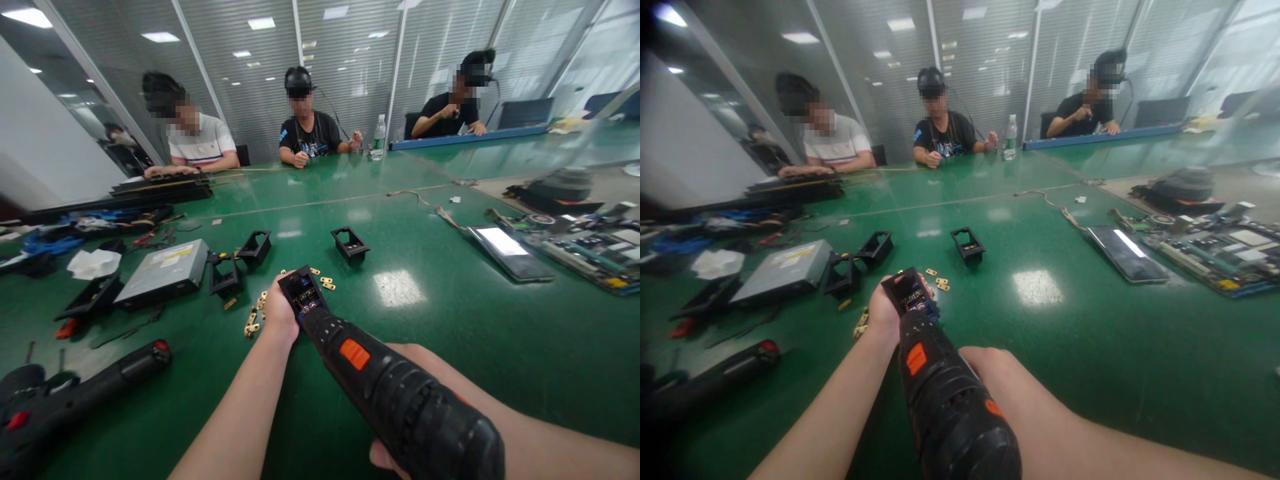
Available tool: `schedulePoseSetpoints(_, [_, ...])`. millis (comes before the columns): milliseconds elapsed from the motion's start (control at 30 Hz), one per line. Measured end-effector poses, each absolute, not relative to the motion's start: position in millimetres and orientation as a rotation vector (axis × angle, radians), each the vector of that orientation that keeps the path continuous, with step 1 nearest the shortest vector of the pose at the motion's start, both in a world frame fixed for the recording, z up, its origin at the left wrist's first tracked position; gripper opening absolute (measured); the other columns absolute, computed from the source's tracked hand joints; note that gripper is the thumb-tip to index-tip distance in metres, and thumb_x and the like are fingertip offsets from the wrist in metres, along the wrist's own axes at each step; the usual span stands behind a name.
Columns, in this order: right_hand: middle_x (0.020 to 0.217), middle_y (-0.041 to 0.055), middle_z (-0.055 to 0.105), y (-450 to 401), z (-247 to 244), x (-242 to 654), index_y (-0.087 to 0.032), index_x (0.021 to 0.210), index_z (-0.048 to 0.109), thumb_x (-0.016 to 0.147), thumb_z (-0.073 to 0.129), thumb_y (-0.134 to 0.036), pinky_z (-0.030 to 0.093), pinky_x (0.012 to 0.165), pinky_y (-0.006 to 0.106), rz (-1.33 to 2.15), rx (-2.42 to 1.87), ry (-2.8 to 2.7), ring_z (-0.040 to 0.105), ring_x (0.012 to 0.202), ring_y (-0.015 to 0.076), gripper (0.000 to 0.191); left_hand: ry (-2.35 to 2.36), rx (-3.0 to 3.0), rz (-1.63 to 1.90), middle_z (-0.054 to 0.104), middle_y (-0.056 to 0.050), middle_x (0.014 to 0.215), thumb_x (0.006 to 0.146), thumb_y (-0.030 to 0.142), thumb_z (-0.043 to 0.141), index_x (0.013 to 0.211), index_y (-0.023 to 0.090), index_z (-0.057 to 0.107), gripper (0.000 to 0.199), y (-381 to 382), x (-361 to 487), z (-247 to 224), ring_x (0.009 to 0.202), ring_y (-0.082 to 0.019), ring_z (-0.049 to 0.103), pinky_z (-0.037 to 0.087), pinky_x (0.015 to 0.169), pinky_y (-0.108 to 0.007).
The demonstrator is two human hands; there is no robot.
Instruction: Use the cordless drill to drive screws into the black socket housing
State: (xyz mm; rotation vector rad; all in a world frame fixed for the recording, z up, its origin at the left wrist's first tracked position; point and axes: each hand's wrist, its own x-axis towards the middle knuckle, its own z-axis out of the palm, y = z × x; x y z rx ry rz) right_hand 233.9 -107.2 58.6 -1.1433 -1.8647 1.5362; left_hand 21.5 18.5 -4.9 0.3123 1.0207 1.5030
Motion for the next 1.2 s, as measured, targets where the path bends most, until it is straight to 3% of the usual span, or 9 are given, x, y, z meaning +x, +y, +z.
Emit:
schedulePoseSetpoints(200, [0.099,0.0042,0.069,-106.9,59.8,233.3,-0.013,0.105,0.066,0.098,0.058,-0.034,0.059,0.070,0.031,1.582,-1.113,-1.846,0.068,0.082,0.0174,0.023,1.029,0.297,1.496,0.064,-0.002,0.060,0.073,0.034,0.058,0.081,0.017,0.066,0.021,17.7,22.2,-3.1,0.056,-0.023,0.065,0.053,0.056,-0.034])
schedulePoseSetpoints(400, [0.075,-0.0046,0.070,-106.9,60.6,228.4,-0.018,0.083,0.069,0.079,0.072,-0.023,0.050,0.055,0.020,1.656,-1.093,-1.795,0.070,0.070,0.0164,0.007,1.044,0.366,1.460,0.064,-0.004,0.060,0.073,0.033,0.051,0.078,0.017,0.064,0.021,17.8,22.2,-2.3,0.051,-0.023,0.063,0.050,0.050,-0.034])
schedulePoseSetpoints(767, [0.072,-0.0058,0.069,-106.7,55.6,228.5,-0.019,0.083,0.068,0.073,0.071,-0.018,0.048,0.053,0.018,1.705,-1.087,-1.729,0.068,0.066,0.0146,0.010,1.023,0.394,1.444,0.064,-0.006,0.060,0.070,0.031,0.051,0.075,0.017,0.061,0.018,18.1,21.4,-3.8,0.052,-0.026,0.065,0.052,0.051,-0.037])
schedulePoseSetpoints(1200, [0.074,-0.0038,0.068,-104.3,57.4,229.2,-0.019,0.081,0.068,0.070,0.074,-0.027,0.047,0.056,0.024,1.756,-1.078,-1.712,0.065,0.069,0.0173,0.014,1.036,0.434,1.433,0.065,-0.007,0.060,0.072,0.032,0.049,0.076,0.015,0.062,0.022,20.6,19.3,-6.5,0.053,-0.026,0.065,0.052,0.050,-0.038])
